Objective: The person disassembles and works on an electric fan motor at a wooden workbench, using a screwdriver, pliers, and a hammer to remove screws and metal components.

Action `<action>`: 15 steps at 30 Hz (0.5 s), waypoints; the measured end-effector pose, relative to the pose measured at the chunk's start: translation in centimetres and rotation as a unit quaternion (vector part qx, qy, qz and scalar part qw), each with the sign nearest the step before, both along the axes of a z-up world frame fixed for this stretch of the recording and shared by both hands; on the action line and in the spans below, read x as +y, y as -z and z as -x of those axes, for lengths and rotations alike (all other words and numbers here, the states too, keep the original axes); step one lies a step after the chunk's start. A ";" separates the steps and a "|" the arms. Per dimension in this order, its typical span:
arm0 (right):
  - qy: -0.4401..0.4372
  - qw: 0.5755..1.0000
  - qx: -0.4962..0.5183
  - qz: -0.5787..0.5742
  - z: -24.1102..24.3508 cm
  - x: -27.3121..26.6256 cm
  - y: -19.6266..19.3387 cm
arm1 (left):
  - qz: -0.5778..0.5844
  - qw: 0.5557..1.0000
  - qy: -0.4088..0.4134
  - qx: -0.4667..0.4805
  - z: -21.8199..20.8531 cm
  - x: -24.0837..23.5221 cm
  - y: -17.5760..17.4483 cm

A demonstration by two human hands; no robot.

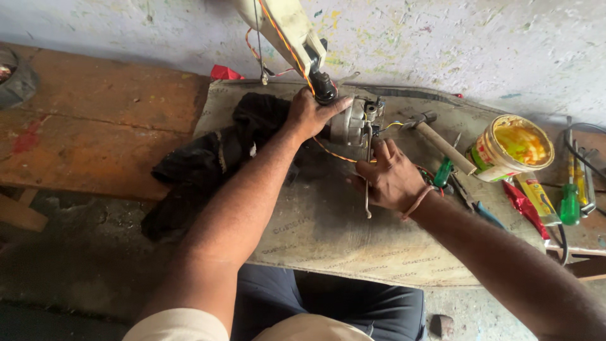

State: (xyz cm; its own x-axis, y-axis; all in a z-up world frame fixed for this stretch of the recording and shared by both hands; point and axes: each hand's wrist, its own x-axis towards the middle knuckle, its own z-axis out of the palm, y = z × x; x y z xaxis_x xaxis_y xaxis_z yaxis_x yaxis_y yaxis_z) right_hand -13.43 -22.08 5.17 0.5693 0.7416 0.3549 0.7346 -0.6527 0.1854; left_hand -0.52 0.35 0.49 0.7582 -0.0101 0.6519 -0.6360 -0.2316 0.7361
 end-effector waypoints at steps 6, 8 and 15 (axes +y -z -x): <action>-0.032 0.995 -0.096 0.003 -0.2 0.2 0.2 | 0.011 0.997 0.027 0.065 0.3 0.1 -0.2; -0.023 0.996 -0.086 -0.009 -0.1 0.3 0.5 | 0.015 0.997 0.035 0.066 0.3 0.0 -0.2; -0.024 0.993 -0.112 0.036 -0.5 0.3 0.4 | 0.021 0.998 0.032 0.057 0.2 0.0 -0.3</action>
State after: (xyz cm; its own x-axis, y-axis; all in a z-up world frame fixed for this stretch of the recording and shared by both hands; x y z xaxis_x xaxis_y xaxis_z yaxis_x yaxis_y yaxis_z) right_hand -12.94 -21.78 4.76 0.4451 0.7943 0.4134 0.7005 -0.5965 0.3918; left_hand -0.73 0.36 0.74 0.8267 -0.0360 0.5616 -0.5594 -0.1605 0.8132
